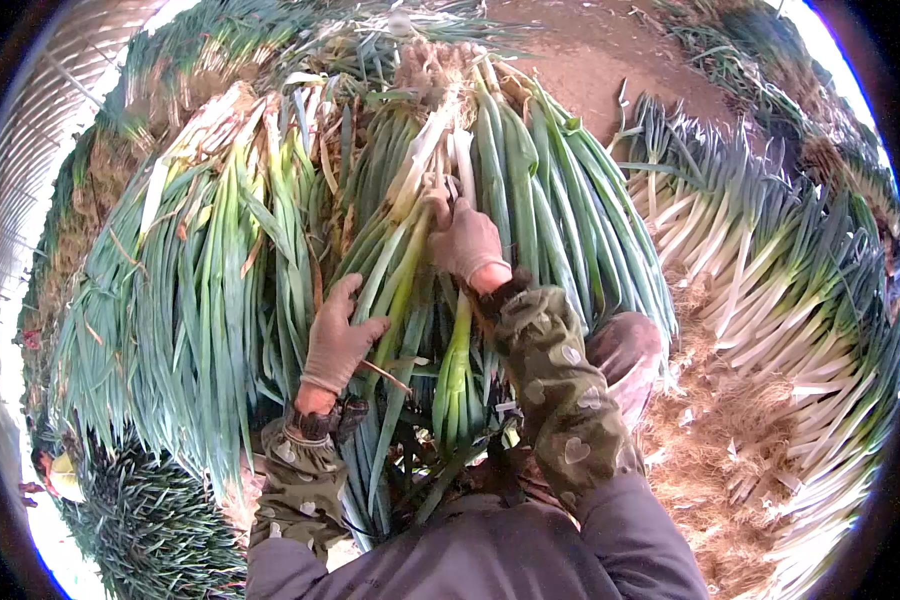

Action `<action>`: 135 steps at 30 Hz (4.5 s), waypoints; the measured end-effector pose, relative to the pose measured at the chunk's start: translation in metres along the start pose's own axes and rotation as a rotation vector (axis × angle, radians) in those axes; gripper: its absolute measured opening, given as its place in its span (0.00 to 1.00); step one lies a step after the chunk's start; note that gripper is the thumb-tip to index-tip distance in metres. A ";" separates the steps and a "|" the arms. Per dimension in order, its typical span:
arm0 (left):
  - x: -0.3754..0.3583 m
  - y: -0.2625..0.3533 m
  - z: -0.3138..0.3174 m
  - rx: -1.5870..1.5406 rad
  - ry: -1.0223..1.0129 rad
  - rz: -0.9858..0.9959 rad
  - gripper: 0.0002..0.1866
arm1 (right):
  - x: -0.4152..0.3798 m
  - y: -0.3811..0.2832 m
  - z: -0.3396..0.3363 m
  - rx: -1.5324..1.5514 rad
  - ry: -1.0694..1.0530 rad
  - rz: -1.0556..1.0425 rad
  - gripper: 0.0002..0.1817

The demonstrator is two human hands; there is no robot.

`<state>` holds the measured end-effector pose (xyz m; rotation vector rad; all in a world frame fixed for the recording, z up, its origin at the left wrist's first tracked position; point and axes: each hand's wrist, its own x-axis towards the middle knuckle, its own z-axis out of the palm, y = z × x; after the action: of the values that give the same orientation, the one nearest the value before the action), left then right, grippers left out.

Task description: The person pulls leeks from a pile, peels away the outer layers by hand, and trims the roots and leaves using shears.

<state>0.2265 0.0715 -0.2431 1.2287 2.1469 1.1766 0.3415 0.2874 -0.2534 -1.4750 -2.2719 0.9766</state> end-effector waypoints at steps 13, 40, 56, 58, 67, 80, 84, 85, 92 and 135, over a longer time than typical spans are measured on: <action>-0.027 0.015 0.053 0.287 -0.244 0.113 0.20 | -0.059 0.019 -0.027 0.058 -0.114 -0.105 0.26; 0.110 -0.033 0.048 0.435 -0.274 -0.248 0.32 | 0.004 0.005 -0.007 -0.082 -0.066 -0.168 0.19; 0.080 -0.031 0.057 0.183 -0.212 -0.174 0.31 | 0.073 -0.013 -0.038 -0.001 -0.293 -0.102 0.18; 0.076 -0.028 0.057 0.153 -0.227 -0.171 0.30 | 0.040 0.001 -0.046 -0.002 -0.326 -0.177 0.16; 0.033 -0.015 0.117 0.187 -0.245 -0.101 0.29 | -0.119 0.074 -0.080 0.197 -0.206 -0.294 0.39; 0.026 0.010 0.036 0.594 0.050 0.096 0.31 | -0.102 0.019 -0.062 0.249 -0.298 -0.308 0.41; 0.124 -0.065 -0.028 0.894 0.370 -0.174 0.33 | -0.119 -0.008 -0.041 0.117 -0.541 -0.440 0.41; 0.146 -0.099 -0.033 0.812 0.325 -0.301 0.32 | -0.117 -0.007 -0.028 0.161 -0.485 -0.477 0.40; 0.154 -0.116 -0.078 0.101 0.039 -0.274 0.27 | -0.098 0.007 -0.037 0.364 -0.341 -0.294 0.39; -0.079 -0.047 0.025 -0.643 -0.215 -0.430 0.32 | -0.181 0.023 -0.016 -0.211 -0.302 -0.402 0.40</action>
<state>0.2617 0.0042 -0.3006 0.5476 1.5700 1.3115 0.4479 0.1400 -0.2322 -0.9208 -2.8138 0.9045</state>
